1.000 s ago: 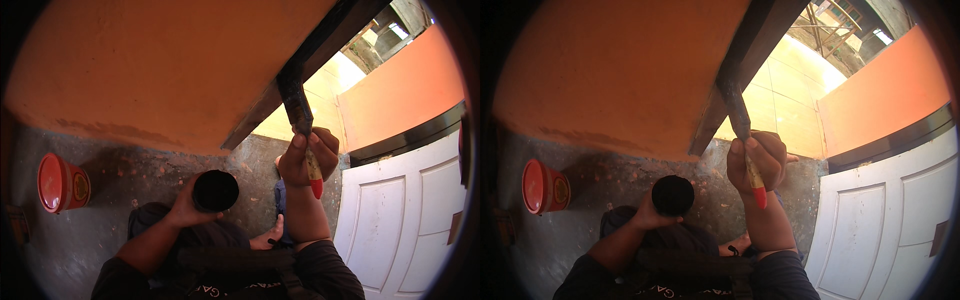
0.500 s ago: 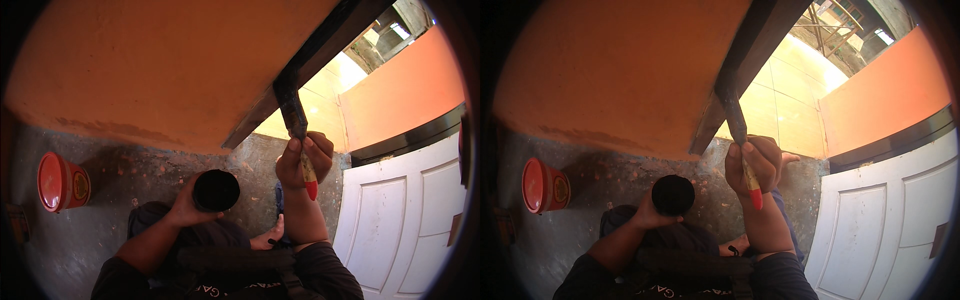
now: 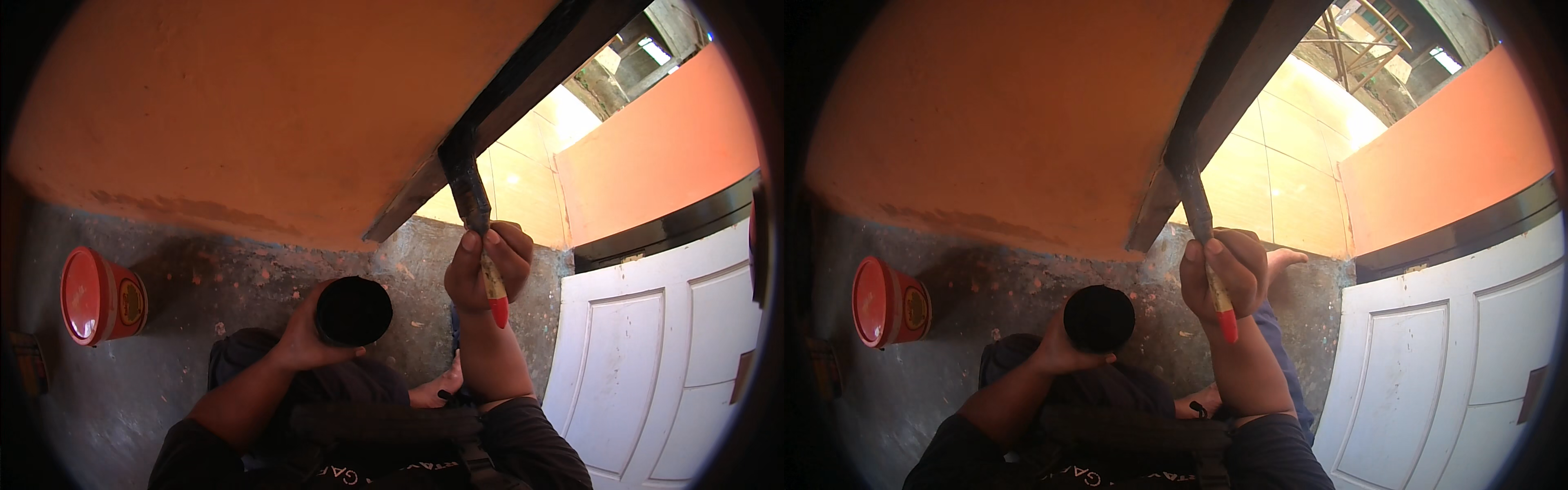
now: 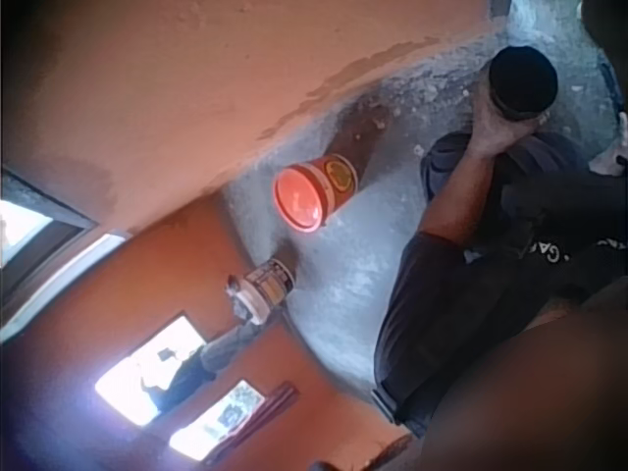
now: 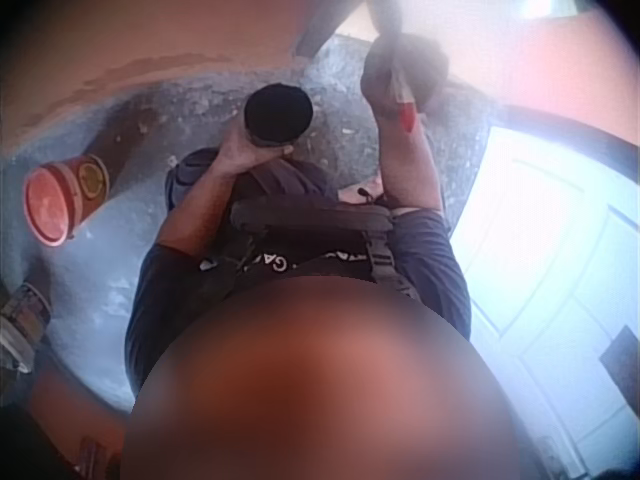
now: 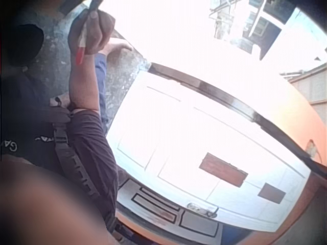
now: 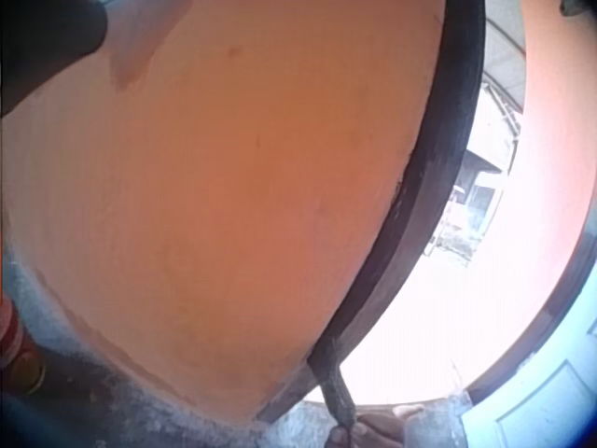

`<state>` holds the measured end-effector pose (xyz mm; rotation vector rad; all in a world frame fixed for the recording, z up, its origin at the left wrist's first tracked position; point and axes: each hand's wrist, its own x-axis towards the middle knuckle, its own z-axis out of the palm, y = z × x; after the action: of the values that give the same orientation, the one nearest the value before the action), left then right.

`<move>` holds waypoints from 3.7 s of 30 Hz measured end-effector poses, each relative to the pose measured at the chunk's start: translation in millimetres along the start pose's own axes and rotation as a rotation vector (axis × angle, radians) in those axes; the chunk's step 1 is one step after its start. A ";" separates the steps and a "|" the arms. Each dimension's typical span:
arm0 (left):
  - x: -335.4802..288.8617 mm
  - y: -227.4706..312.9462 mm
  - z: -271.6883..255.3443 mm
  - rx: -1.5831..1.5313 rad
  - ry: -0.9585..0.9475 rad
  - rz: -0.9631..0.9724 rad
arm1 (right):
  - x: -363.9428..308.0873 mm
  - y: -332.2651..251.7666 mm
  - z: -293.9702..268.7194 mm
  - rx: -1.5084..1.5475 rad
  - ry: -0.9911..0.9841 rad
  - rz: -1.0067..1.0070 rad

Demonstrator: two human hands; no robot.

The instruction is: The person sits on the floor and paints the lower section of a door frame black using a brush and a small paint container. They repeatedly dip the brush into the paint and apply it to the frame, working on the bottom edge and vertical sides.

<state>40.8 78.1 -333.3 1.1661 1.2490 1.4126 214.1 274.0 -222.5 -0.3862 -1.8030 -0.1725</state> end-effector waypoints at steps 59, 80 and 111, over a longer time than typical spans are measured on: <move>0.6 4.4 0.8 -0.042 0.008 0.001 | 12.9 6.6 -0.8 0.078 -0.011 -0.097; -1.0 6.0 0.3 -0.022 0.008 -0.023 | -7.9 -4.3 6.8 0.160 -0.046 -0.108; -1.4 -0.4 -1.0 -0.022 0.003 0.002 | -3.5 -5.9 2.0 0.027 -0.065 -0.081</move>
<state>40.0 76.7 -333.9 1.1513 1.2319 1.4262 211.0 268.5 -225.9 -0.3026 -1.8848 -0.1943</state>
